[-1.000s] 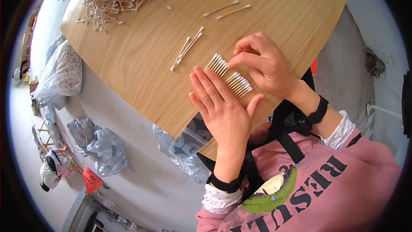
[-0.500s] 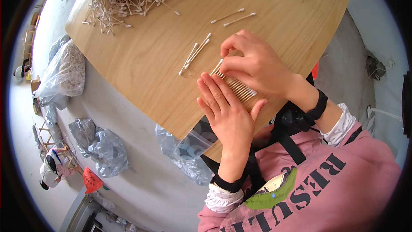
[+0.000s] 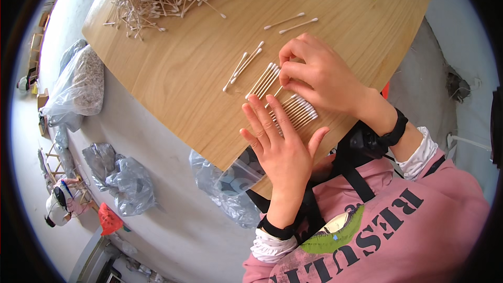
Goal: Organizing and packing cotton swabs into small plastic bags.
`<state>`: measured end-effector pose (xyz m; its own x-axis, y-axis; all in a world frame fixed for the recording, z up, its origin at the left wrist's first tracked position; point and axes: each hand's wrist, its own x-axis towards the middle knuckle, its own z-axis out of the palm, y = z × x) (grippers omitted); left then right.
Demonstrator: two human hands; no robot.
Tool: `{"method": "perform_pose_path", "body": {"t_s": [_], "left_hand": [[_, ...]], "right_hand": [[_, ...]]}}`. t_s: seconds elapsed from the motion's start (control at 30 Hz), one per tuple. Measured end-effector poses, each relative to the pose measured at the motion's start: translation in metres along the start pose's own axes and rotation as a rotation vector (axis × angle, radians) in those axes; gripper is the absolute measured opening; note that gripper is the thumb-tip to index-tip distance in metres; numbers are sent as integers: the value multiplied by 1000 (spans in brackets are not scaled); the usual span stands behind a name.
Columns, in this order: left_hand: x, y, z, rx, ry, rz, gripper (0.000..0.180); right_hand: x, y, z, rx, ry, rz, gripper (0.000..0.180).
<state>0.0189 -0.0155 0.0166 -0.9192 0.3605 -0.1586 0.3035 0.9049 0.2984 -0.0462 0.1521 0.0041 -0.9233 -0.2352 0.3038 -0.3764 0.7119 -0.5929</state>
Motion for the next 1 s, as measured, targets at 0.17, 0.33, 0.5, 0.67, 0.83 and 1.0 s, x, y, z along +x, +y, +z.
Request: {"method": "perform_pose_path", "body": {"t_s": [0.17,0.33,0.5,0.67,0.83,1.0], "left_hand": [[-8,-4,-9,-10,-17,18,104],[-8,-19,-1,-800,357,-19,84],[-1,-5,5,-1555,578,-296,68],[3,12,14,-1679,607,-279,68],[-6,16,14,-1665,536,-293,69],[-18,15,16,-1648,531,-290,75]], "right_hand": [[-9,-7,-9,32,-104,39,11],[-9,-11,-18,280,60,238,9],[-41,-29,6,900,328,517,32],[-53,-59,29,1074,347,502,41],[-59,-60,26,1022,301,532,41],[-59,-58,15,956,320,561,35]]}}
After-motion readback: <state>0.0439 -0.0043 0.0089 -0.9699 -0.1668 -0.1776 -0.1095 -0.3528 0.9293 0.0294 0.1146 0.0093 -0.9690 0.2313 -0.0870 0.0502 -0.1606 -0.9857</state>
